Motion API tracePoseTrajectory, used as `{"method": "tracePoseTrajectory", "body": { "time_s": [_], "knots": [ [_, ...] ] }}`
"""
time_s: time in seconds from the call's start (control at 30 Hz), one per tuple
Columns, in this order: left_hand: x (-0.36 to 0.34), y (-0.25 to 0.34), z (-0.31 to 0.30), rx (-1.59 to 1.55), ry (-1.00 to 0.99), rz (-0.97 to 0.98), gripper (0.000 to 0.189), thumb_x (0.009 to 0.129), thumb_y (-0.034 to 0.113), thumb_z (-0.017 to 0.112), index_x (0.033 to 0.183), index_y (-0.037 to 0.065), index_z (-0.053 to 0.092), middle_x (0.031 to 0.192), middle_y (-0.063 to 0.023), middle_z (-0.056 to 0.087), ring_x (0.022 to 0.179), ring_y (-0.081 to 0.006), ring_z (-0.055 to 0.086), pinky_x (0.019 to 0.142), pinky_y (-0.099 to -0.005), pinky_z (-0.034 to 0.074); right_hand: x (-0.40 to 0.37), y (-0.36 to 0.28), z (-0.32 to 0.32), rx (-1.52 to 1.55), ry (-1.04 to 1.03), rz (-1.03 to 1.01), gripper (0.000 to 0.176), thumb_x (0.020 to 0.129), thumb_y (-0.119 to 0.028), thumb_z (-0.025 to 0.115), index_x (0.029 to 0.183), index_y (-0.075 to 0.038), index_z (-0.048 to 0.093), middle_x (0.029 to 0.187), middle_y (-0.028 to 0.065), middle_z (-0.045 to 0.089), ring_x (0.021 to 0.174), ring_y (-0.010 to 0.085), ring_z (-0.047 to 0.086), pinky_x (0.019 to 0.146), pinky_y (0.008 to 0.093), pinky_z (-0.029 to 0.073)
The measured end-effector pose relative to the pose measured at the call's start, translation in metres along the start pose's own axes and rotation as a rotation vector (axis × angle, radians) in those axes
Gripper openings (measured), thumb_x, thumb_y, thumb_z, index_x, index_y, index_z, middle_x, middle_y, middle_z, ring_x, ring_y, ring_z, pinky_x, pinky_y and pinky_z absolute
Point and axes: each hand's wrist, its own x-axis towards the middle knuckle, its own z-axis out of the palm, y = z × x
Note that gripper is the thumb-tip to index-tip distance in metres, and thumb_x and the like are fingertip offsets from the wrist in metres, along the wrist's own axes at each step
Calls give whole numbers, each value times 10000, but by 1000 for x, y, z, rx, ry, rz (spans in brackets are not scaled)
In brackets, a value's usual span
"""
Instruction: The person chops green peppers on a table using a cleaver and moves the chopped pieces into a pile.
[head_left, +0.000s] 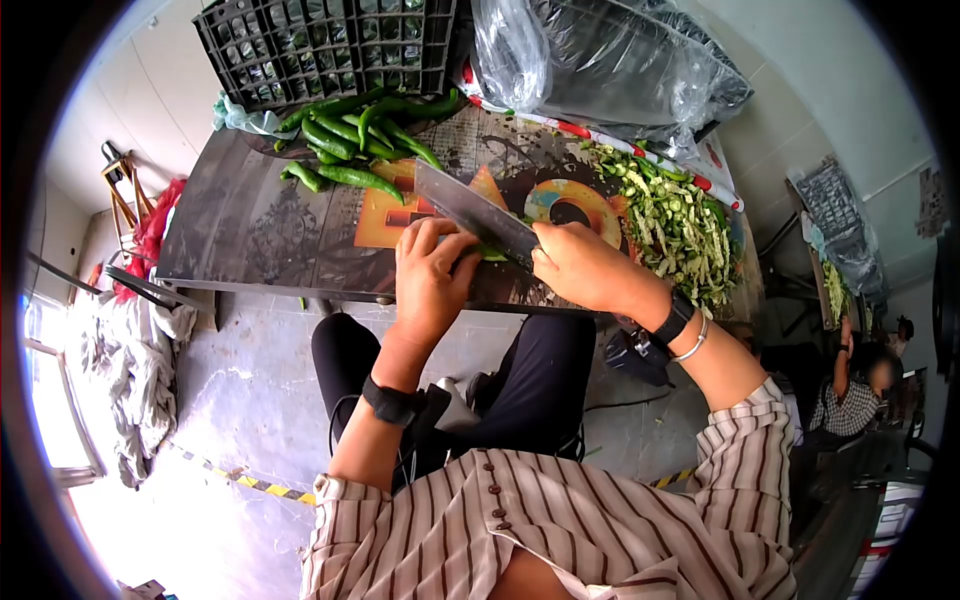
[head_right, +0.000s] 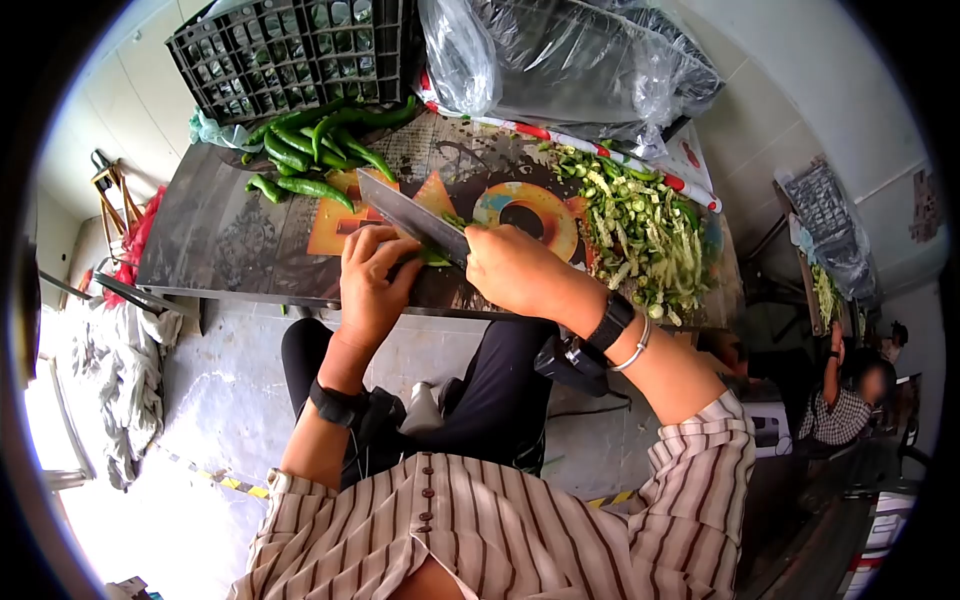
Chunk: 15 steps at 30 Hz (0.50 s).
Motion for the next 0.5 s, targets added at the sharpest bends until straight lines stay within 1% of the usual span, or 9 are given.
{"method": "tracePoseTrajectory", "body": {
  "time_s": [0.03,0.1,0.17,0.23,0.27,0.37,0.47,0.5],
  "knots": [
    [1,1,-3,0,1,2,200,702,94,729,896,115,687,955,-14,583,999,-248,531,891,-378,411,1,0,0,9,-11,0,219,876,-126,510,824,84,479,730,298,573,739,457,592,638,482,445],
    [0,3,-10,130,19,45,183,691,81,743,869,100,705,927,-26,594,932,-254,528,850,-366,413,1,1,-1,2,-13,-8,216,875,-125,512,829,83,480,731,297,573,746,458,592,642,483,445],
    [-2,2,-10,129,26,30,187,691,78,745,873,98,706,917,-26,591,929,-251,525,859,-372,401,3,1,-1,1,-17,-19,212,873,-124,513,833,82,482,733,297,574,752,459,591,646,484,446],
    [-3,-1,-8,89,44,36,183,690,66,748,866,96,708,910,-29,591,912,-248,530,837,-363,415,5,-1,-4,-30,-38,8,203,871,-121,512,842,78,489,737,298,575,763,459,592,651,486,446],
    [-4,-2,-7,87,41,35,183,690,66,748,866,96,708,910,-29,591,912,-248,530,837,-363,415,5,-1,-6,10,-39,-17,199,875,-122,508,856,75,497,736,301,573,766,463,588,652,488,444],
    [-8,-6,-4,20,70,-22,179,705,82,738,876,113,698,923,-18,586,946,-253,537,866,-390,404,7,0,-7,-7,-63,-4,203,880,-125,503,865,77,499,739,304,570,768,468,584,657,490,443],
    [-8,-5,-8,25,61,-37,159,699,71,738,845,111,690,914,-14,590,925,-249,538,843,-385,411,8,-2,-10,16,-93,22,207,882,-126,500,870,80,499,750,307,571,772,472,583,667,496,442],
    [-6,-5,-8,36,58,-13,152,693,58,745,831,98,695,895,-23,591,899,-245,537,812,-367,423,9,-3,-11,18,-101,24,207,882,-126,500,870,80,499,750,307,571,772,472,583,667,496,442]
  ]
}}
